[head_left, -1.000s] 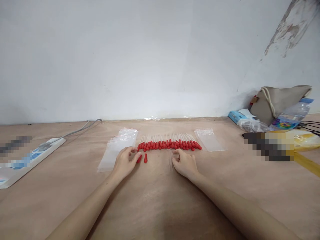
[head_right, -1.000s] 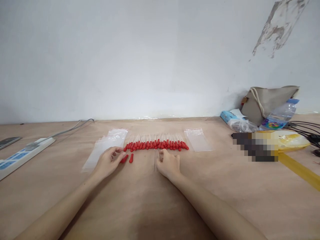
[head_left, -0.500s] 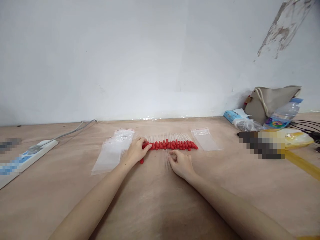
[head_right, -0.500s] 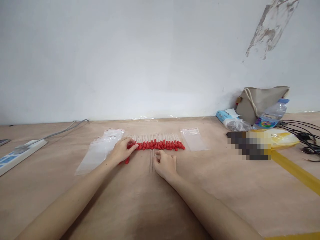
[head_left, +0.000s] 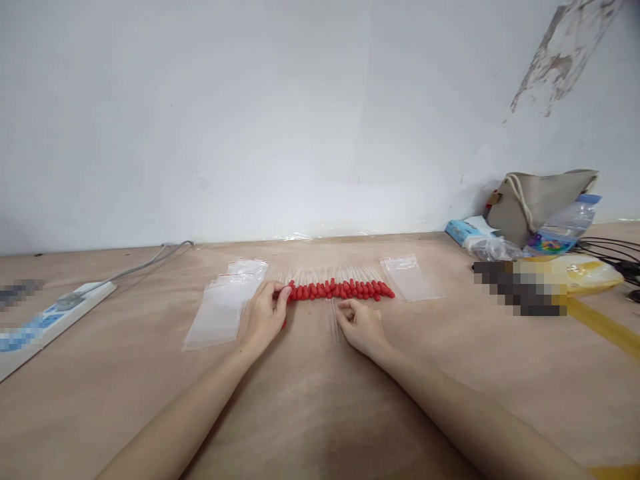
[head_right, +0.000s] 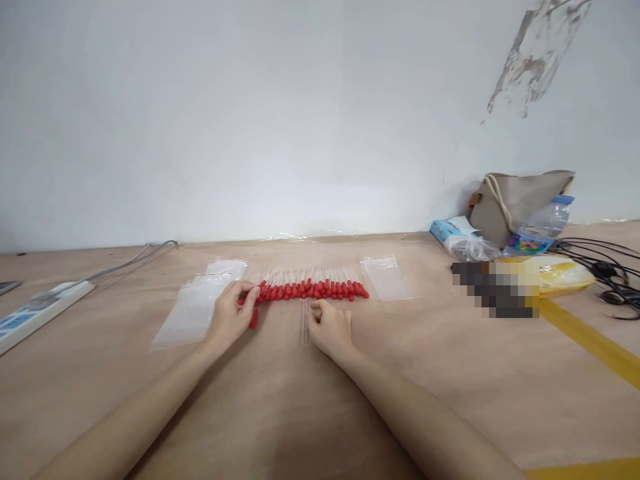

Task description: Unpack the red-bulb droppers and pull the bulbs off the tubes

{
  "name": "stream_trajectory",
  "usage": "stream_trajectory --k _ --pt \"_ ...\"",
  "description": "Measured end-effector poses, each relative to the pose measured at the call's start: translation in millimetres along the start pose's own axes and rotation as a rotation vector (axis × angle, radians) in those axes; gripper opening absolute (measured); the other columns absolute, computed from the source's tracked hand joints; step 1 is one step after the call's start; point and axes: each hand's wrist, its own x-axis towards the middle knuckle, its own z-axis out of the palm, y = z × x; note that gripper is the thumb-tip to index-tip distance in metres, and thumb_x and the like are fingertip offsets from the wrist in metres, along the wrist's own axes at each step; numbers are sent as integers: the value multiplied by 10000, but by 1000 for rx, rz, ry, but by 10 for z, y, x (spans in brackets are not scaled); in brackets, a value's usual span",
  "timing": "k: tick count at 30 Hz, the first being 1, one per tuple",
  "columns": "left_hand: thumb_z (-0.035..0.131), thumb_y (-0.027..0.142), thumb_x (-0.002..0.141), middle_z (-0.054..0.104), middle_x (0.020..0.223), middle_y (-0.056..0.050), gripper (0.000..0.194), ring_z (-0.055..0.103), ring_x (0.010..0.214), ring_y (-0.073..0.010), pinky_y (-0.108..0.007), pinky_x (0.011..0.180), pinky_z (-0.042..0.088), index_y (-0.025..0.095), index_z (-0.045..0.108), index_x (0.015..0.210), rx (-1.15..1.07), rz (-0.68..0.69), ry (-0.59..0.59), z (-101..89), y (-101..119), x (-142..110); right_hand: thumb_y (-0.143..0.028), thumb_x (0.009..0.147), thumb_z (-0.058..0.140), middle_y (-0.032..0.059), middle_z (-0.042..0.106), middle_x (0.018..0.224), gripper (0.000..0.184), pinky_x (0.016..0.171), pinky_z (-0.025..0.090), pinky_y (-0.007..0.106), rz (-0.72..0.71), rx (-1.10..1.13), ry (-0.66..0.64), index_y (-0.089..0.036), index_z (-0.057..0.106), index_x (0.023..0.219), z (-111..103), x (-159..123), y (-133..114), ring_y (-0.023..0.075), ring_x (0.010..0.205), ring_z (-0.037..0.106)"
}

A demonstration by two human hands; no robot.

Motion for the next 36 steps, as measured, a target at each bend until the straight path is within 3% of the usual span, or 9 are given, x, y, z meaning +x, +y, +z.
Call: stream_trajectory --k 3,8,11,15,22,28,32,36 --pt "445 292 840 572 907 -48 160 542 857 -160 -261 713 452 178 557 825 -109 37 -62 -56 20 -214 -298 776 473 -17 624 684 203 720 365 303 -10 92 25 -184 554 924 -4 26 73 128 633 553" --pt "444 282 845 574 904 -67 158 541 889 -180 -318 765 470 178 561 869 -246 49 -262 -37 47 -498 -346 791 460 49 591 814 293 595 426 275 -131 216 105 -152 510 1005 -133 -3 221 141 630 522" --pt "449 262 844 579 930 -65 148 548 881 -171 -324 779 474 183 559 902 -282 64 -326 -9 80 -539 -333 796 461 83 553 981 352 688 444 300 -319 165 122 -169 468 1107 -307 -105 253 169 791 534" --pt "453 261 842 597 930 -63 148 561 877 -175 -334 783 472 185 566 899 -251 81 -329 22 115 -541 -261 740 510 87 510 1127 497 863 379 374 -613 45 -36 -205 402 1222 -464 -226 263 206 999 489" --pt "443 219 848 596 935 -65 135 564 898 -165 -306 799 457 183 570 876 -233 196 -307 28 179 -612 -337 837 480 32 632 778 257 839 283 368 -752 -194 7 -225 599 1035 -277 -230 221 145 756 538" --pt "476 291 840 584 1007 -73 273 559 908 -172 -291 777 467 205 549 1088 -158 266 -377 15 244 -628 -304 880 413 14 595 701 248 784 272 323 -846 -255 22 -233 633 968 -219 -268 169 114 687 501" --pt "423 291 872 591 790 -46 213 549 738 -147 -272 678 448 189 609 886 -101 310 -416 30 220 -629 -301 870 438 5 578 675 223 765 270 316 -900 -271 36 -230 636 943 -238 -292 156 114 681 488" --pt "397 269 883 569 721 -35 230 511 716 -156 -295 685 406 189 586 780 -23 361 -437 12 222 -639 -281 859 451 -1 558 641 203 768 267 324 -927 -277 31 -235 648 832 -261 -315 147 118 673 460"
